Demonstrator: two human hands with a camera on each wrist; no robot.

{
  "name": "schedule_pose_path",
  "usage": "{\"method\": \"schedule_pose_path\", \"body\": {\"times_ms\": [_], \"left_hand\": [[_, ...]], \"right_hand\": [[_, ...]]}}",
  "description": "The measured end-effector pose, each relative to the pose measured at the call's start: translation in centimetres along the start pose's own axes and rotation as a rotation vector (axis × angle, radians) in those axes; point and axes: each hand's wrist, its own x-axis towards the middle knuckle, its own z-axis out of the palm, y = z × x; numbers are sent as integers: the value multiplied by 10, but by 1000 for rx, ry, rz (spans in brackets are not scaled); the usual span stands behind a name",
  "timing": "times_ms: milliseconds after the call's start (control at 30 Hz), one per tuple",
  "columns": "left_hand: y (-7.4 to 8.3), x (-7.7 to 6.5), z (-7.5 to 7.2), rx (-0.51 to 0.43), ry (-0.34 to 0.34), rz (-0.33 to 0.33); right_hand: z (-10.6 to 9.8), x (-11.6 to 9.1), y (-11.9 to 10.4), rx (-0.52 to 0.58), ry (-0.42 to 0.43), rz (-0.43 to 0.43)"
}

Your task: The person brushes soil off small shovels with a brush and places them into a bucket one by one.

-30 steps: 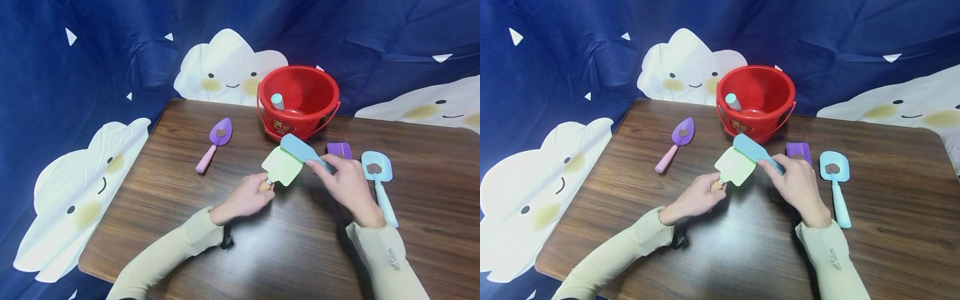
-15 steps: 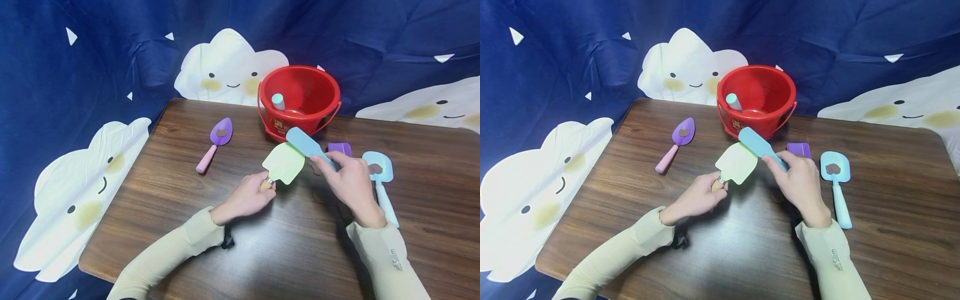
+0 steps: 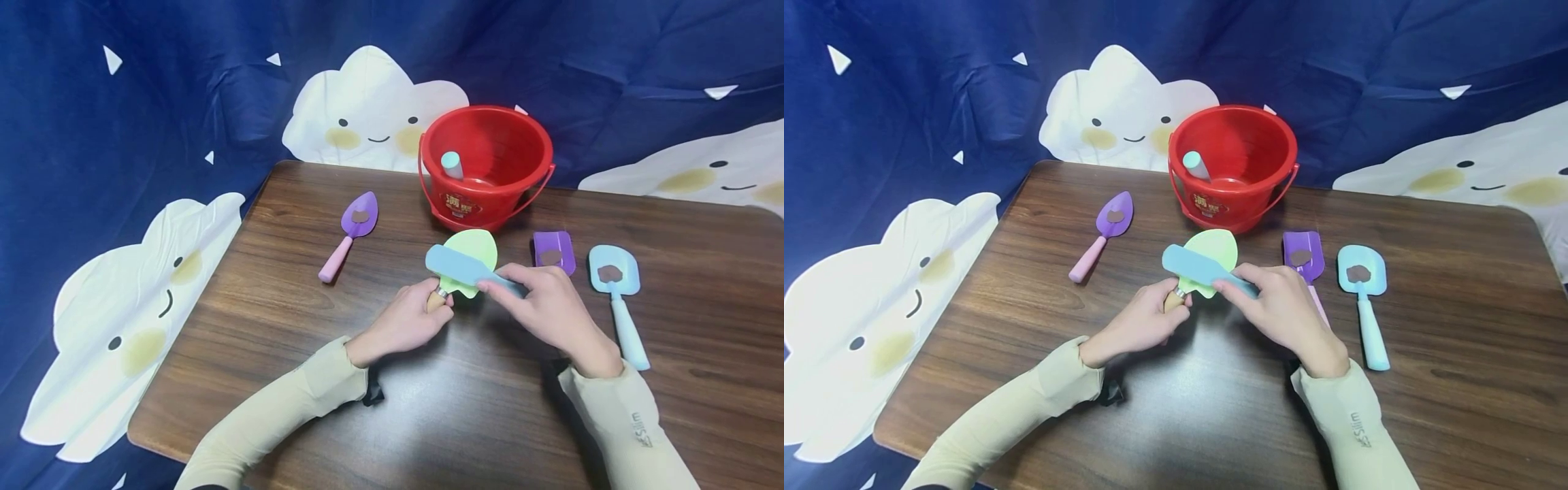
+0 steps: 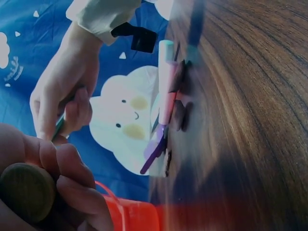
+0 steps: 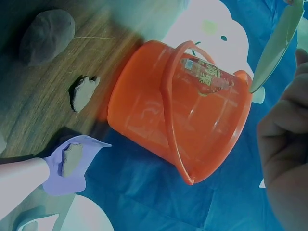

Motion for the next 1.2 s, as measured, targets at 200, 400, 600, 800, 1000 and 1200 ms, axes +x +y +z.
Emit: {"method": "schedule_pose_path", "body": {"times_ms": [200,400,600,800,1000,1200], "left_hand": [[0,1,1,-11,-3,1],[-1,2,1,-66,7,33],[-4,1,2,-157,-23,17],[-3,0,1,-165,-20,9],[-3,0,1,-171,-7,3],[-3,0,0,-169,1,3]], "right_hand": [[0,1,2,3,-38,7],[0,2,7,-13,-31,27],[0,2,10,-31,-2,56],[1,4,12,-51,48,66],[3,6,13,-48,64,69],[4,7,14,-58,90,88]]}}
